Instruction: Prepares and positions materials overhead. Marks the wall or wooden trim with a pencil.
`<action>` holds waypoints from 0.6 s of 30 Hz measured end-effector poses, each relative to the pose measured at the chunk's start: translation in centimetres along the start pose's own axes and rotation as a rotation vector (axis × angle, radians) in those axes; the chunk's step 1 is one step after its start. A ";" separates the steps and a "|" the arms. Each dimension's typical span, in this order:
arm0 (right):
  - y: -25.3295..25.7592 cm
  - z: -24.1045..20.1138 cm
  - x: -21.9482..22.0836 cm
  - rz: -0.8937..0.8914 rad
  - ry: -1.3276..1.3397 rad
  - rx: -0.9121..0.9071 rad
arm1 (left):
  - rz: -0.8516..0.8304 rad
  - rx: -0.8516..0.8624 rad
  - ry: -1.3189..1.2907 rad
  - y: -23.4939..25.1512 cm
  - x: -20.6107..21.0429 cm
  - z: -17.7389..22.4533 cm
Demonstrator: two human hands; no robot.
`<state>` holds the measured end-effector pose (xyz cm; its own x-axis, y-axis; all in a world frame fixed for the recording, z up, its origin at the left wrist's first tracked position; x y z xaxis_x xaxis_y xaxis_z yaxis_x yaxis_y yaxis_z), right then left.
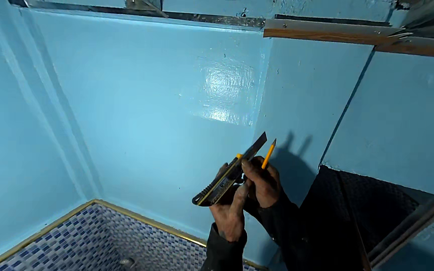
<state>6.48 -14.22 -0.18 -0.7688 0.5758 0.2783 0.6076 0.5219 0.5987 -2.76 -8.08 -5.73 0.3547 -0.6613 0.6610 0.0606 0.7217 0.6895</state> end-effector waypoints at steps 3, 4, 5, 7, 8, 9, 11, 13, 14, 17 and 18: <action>2.1 -1.4 0.2 -0.027 0.037 0.008 | -0.086 0.138 0.125 2.1 1.3 0.4; 2.7 -1.9 0.5 -0.043 0.031 0.028 | -0.109 0.179 0.196 2.9 1.6 0.8; 3.3 -2.3 0.7 -0.057 0.028 0.051 | -0.139 0.221 0.260 3.9 1.9 1.1; 4.5 -2.9 1.0 -0.061 -0.001 0.079 | -0.256 0.349 0.372 6.0 2.7 2.1; 5.1 -3.4 1.2 -0.062 -0.031 0.087 | -0.314 0.430 0.416 7.2 3.2 2.6; 5.7 -4.0 1.3 -0.054 -0.083 0.094 | -0.365 0.498 0.458 8.2 3.8 3.0; 6.9 -5.7 1.6 -0.075 -0.218 0.059 | -0.448 0.565 0.473 10.3 5.2 3.3; 8.6 -8.2 2.2 -0.131 -0.365 -0.058 | -0.491 0.587 0.409 12.5 6.6 3.4; 9.7 -9.4 2.3 -0.168 -0.449 -0.159 | -0.472 0.606 0.373 13.8 7.1 3.5; 12.6 -12.5 0.6 -0.153 -0.620 -0.412 | -0.334 0.604 0.230 18.9 8.1 3.6; 13.4 -13.1 -0.4 -0.116 -0.625 -0.402 | -0.285 0.573 0.194 20.5 8.6 3.5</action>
<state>12.32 -15.66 17.59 -0.4945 0.8434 -0.2102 0.3178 0.4005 0.8595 -1.70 0.29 15.16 0.5630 -0.7227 0.4010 -0.3093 0.2657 0.9131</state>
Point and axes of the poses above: each hand's wrist, its own y-axis towards the middle knuckle, its own x-axis out of the palm, z = x × y, the point moved 8 cm from there along y, towards the middle knuckle, and after that the axes turned 1 degree about y, right-handed, at the moved point
